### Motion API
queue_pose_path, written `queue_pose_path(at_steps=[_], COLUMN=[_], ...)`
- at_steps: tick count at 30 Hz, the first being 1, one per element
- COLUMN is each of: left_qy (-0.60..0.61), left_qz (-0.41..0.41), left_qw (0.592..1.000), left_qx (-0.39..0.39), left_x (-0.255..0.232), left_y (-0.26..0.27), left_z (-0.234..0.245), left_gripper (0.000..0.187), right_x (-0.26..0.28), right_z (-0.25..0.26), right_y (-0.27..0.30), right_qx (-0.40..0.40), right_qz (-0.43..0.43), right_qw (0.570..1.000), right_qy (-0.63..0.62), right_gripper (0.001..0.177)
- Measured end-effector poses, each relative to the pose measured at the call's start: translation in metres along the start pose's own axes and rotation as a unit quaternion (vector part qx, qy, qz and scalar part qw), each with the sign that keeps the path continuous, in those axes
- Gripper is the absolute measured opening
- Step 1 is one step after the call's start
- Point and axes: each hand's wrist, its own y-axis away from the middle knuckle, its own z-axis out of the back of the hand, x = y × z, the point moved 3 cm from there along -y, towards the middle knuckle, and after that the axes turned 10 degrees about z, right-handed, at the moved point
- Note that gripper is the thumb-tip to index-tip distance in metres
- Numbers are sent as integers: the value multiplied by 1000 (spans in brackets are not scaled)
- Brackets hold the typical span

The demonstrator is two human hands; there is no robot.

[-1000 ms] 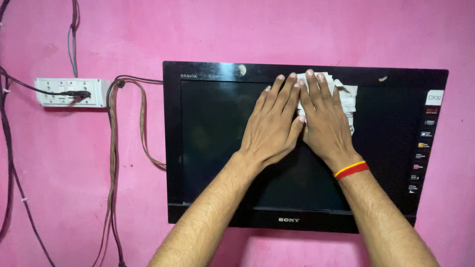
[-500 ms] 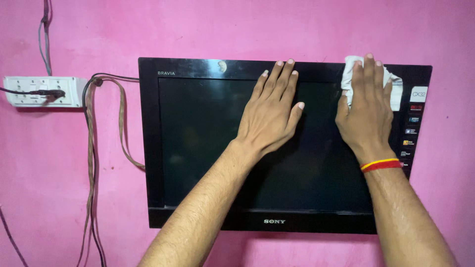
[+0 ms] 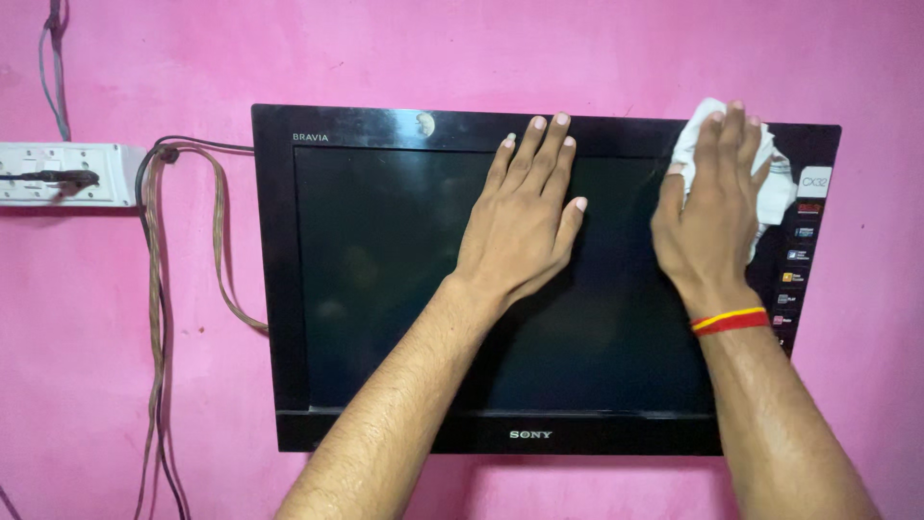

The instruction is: The person wipes the screen and the frame of a wall-mounted television using a cloth.

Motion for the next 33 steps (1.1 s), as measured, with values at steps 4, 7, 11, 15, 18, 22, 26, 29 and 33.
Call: queue_pose_path(at_steps=[4,7,11,15,18,22,26,29,33], left_qy=[11,26,36,82,85,89,91,97,98], left_qz=[-1,13,8,-29,-38,-44,-57,-64,-67], left_qw=[1000,1000,999,995,995,995,994,993,993], left_qx=[-9,0,-33,-51,-46,-29,-11,-19,-29], left_x=[-1,-6,-21,-43,-55,-69,-76,-80,-83], left_y=[1,-1,-6,-19,-27,-30,-30,-34,-40], left_z=[0,-3,-9,-18,-26,-33,-37,-39,-44], left_gripper=[61,58,58,62,62,60,61,62,62], right_x=[38,59,47,27,9,-10,-28,-41,-58], right_z=[-11,-15,-1,8,15,23,31,38,45], right_y=[-11,-15,-15,-12,-10,-4,1,6,10], right_qx=[32,52,86,93,95,88,82,83,92], right_qz=[71,133,156,160,152,132,118,96,49], right_qw=[997,989,979,971,970,974,974,977,982], right_qy=[16,47,103,152,164,161,176,169,155], right_gripper=[66,68,75,75,76,70,66,67,65])
